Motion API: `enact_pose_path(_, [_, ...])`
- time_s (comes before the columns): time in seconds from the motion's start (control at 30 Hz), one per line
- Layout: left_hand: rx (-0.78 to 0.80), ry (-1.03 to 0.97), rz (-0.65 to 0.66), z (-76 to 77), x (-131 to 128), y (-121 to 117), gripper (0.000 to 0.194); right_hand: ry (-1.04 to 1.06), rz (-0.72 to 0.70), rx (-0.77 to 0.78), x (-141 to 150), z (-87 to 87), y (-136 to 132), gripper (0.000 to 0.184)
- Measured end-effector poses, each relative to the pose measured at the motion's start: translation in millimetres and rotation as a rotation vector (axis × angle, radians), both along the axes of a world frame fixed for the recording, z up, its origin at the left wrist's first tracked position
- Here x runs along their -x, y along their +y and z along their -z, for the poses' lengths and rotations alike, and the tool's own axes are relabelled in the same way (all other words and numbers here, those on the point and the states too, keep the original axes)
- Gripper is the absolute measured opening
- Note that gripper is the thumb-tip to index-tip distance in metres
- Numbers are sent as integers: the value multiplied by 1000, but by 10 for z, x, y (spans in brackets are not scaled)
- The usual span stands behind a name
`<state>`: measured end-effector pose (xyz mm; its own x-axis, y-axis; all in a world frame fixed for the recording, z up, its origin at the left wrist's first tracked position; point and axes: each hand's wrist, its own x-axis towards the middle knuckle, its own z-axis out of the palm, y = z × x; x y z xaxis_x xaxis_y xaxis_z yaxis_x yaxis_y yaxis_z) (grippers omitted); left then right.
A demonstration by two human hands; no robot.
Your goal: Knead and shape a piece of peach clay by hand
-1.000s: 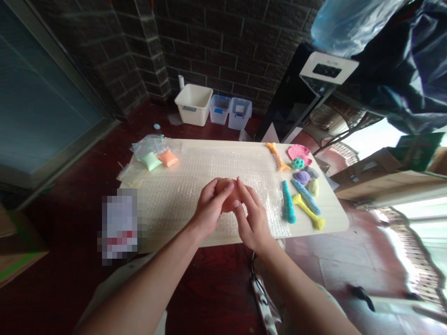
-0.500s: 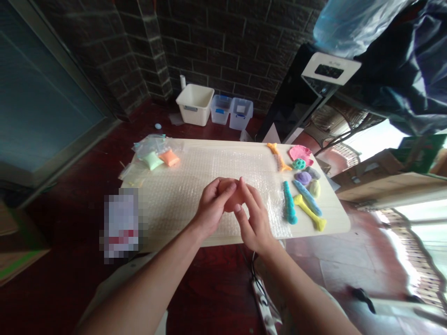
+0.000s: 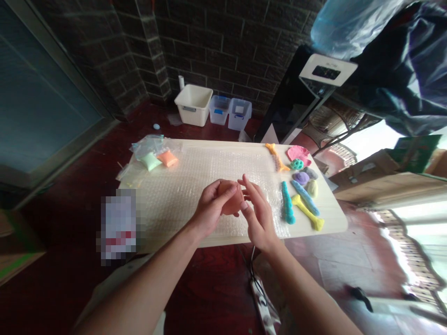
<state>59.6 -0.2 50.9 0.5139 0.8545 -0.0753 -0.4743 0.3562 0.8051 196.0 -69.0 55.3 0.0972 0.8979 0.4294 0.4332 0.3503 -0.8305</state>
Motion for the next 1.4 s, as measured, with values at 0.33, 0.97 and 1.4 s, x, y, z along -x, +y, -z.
enact_pose_path(0.33, [24,25,-3,-12,14,12,24,-132,-30,3,-16,21,5,52])
enact_pose_path(0.97, [51,56,85,-15,36,25,28,137,-33,63,-44,11,9,48])
enact_pose_path(1.4, [31,54,74,34,41,32,24,-77,-38,37,-46,10,-10,50])
